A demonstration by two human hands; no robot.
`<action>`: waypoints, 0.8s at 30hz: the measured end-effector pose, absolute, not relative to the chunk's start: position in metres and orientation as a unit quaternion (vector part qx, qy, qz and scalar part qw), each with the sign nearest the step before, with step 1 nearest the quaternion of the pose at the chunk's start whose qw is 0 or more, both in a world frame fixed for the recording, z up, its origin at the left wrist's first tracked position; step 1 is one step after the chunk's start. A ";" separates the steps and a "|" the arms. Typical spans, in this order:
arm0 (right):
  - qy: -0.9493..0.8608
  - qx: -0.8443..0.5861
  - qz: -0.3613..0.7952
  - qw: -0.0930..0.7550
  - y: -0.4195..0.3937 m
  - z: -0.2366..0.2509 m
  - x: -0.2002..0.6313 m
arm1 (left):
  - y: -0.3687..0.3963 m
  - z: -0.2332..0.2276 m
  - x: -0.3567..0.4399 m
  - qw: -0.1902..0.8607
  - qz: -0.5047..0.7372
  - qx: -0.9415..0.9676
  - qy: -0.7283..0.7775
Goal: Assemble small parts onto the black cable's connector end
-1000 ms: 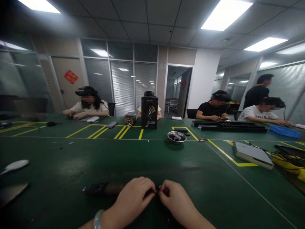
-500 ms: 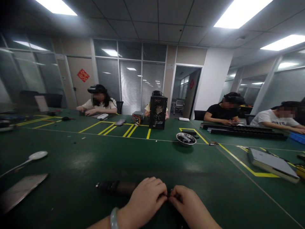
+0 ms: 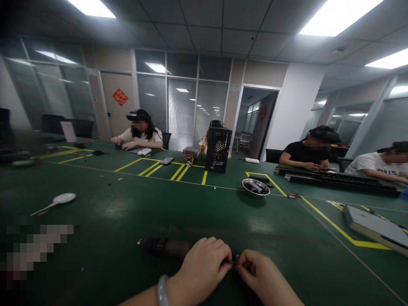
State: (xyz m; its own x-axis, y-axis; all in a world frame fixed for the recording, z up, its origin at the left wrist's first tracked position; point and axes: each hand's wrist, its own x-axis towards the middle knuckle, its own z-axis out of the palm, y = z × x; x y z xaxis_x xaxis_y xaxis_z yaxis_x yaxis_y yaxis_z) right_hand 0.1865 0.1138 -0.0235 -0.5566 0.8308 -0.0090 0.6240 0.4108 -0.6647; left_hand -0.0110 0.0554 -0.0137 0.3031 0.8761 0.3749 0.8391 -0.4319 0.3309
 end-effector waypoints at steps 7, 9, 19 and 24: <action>-0.833 -0.434 0.299 0.166 0.116 -0.025 0.187 | 0.054 -0.011 -0.011 0.025 0.264 0.807 0.527; -0.833 -0.433 0.299 0.170 0.117 -0.027 0.187 | 0.053 -0.009 -0.011 0.027 0.263 0.810 0.524; -0.829 -0.446 0.295 0.165 0.113 -0.021 0.184 | 0.051 -0.009 -0.011 0.039 0.269 0.801 0.534; -0.827 -0.446 0.293 0.176 0.113 -0.023 0.185 | 0.051 -0.006 -0.009 0.037 0.252 0.805 0.536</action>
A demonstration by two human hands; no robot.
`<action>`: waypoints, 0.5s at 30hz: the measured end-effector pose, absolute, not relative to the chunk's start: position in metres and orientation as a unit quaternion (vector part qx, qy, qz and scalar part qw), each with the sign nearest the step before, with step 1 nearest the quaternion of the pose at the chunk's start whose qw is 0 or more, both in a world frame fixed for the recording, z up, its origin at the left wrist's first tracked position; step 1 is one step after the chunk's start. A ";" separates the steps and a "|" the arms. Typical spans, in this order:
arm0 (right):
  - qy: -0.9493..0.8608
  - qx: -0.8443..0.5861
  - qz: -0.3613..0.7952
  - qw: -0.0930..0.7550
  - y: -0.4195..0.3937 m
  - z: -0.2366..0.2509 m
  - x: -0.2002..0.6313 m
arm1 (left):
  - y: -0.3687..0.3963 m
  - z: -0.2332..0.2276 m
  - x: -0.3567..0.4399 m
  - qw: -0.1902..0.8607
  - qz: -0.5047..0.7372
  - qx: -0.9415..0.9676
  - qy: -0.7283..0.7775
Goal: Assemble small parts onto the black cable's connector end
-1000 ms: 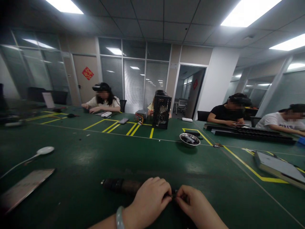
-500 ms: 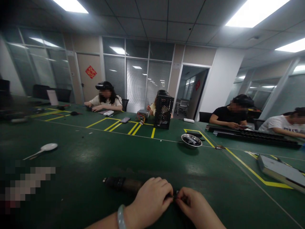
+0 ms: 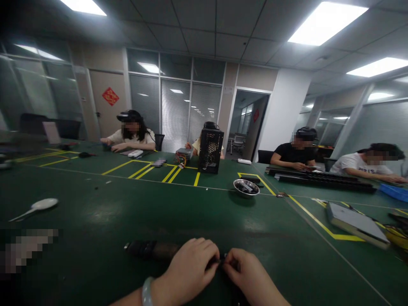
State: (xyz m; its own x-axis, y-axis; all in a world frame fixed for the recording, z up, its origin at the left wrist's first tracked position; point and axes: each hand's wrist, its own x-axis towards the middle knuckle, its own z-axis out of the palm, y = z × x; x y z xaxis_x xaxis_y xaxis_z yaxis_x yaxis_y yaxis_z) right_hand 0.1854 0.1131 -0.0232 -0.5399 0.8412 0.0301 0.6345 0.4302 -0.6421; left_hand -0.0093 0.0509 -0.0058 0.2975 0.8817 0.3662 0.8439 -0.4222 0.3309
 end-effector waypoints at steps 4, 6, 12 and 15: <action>-0.823 -0.450 0.286 0.193 0.110 -0.021 0.186 | 0.051 -0.005 -0.008 0.041 0.235 0.809 0.537; -0.822 -0.450 0.286 0.202 0.108 -0.019 0.187 | 0.052 -0.005 -0.008 0.045 0.237 0.809 0.537; -0.829 -0.441 0.270 0.214 0.107 -0.016 0.190 | 0.053 -0.002 -0.005 0.057 0.220 0.810 0.540; -0.830 -0.441 0.262 0.217 0.108 -0.019 0.193 | 0.054 -0.001 -0.005 0.062 0.209 0.811 0.543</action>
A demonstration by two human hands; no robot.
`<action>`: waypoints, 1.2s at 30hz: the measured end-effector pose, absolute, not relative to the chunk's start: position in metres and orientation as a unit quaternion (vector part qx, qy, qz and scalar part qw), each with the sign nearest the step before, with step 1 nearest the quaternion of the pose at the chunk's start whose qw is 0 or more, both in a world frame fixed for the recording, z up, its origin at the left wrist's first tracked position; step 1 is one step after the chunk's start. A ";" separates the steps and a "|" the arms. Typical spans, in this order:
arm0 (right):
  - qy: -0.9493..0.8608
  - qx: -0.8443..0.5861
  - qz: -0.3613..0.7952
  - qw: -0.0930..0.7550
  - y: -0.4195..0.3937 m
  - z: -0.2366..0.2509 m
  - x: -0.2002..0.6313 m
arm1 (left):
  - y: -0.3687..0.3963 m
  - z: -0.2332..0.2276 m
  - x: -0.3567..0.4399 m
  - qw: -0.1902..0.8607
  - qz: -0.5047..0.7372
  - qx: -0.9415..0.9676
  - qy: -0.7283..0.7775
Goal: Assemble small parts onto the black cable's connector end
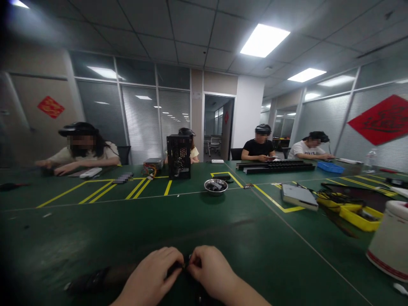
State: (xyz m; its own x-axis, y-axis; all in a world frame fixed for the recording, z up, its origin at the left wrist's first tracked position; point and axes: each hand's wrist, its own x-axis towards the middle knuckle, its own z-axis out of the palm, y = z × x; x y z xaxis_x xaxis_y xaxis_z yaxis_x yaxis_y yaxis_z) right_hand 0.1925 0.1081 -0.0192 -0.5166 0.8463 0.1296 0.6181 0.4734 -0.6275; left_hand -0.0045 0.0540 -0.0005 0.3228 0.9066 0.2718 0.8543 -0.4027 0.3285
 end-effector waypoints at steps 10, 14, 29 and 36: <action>-0.830 -0.444 0.263 0.211 0.107 -0.016 0.197 | 0.058 -0.001 -0.002 0.062 0.192 0.826 0.527; -0.827 -0.456 0.253 0.211 0.107 -0.015 0.197 | 0.062 -0.009 -0.004 0.049 0.198 0.831 0.518; -0.811 -0.488 0.262 0.191 0.103 -0.004 0.199 | 0.065 0.005 0.009 0.095 0.166 0.803 0.564; -0.794 -0.482 0.310 0.204 0.107 -0.012 0.200 | 0.065 0.003 0.009 0.117 0.175 0.794 0.570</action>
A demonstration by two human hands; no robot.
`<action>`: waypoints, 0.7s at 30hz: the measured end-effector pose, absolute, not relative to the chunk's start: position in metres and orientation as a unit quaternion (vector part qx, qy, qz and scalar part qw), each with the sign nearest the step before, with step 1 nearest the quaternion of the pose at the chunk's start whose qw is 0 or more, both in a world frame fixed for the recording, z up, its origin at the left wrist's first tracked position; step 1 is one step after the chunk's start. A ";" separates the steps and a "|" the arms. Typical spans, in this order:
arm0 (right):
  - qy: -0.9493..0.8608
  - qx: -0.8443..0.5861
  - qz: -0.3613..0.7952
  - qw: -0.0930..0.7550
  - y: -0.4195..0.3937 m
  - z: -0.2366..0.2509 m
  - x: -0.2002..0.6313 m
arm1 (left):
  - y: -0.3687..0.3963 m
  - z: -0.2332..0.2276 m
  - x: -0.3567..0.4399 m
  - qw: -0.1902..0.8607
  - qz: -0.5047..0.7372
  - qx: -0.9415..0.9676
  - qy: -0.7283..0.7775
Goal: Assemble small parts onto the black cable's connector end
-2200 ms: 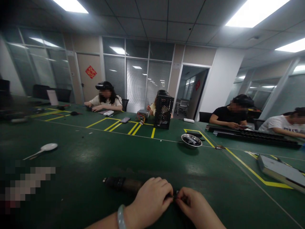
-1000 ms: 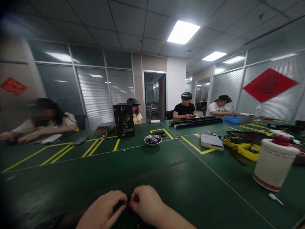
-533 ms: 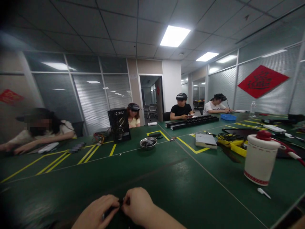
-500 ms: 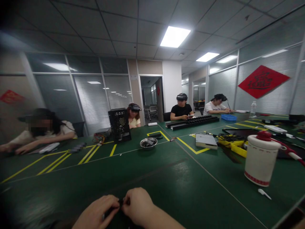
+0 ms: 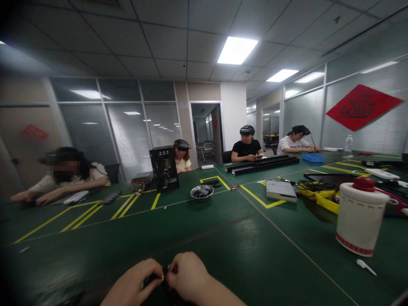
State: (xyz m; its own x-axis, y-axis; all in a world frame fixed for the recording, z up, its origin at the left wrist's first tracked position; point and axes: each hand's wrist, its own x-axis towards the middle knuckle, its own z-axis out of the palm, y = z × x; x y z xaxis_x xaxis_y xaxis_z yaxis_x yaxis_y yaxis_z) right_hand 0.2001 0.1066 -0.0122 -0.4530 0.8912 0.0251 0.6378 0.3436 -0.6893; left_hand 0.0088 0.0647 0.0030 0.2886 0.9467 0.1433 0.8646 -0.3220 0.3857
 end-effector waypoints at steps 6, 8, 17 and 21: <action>-0.794 -0.470 0.322 0.211 0.107 -0.014 0.201 | 0.065 -0.004 0.006 0.104 0.179 0.794 0.572; -0.797 -0.468 0.319 0.210 0.106 -0.012 0.200 | 0.064 -0.005 0.005 0.101 0.177 0.793 0.575; -0.793 -0.472 0.325 0.205 0.102 -0.006 0.200 | 0.062 -0.005 0.006 0.072 0.173 0.804 0.564; -0.788 -0.478 0.329 0.206 0.103 -0.009 0.200 | 0.063 -0.007 0.006 0.064 0.179 0.806 0.561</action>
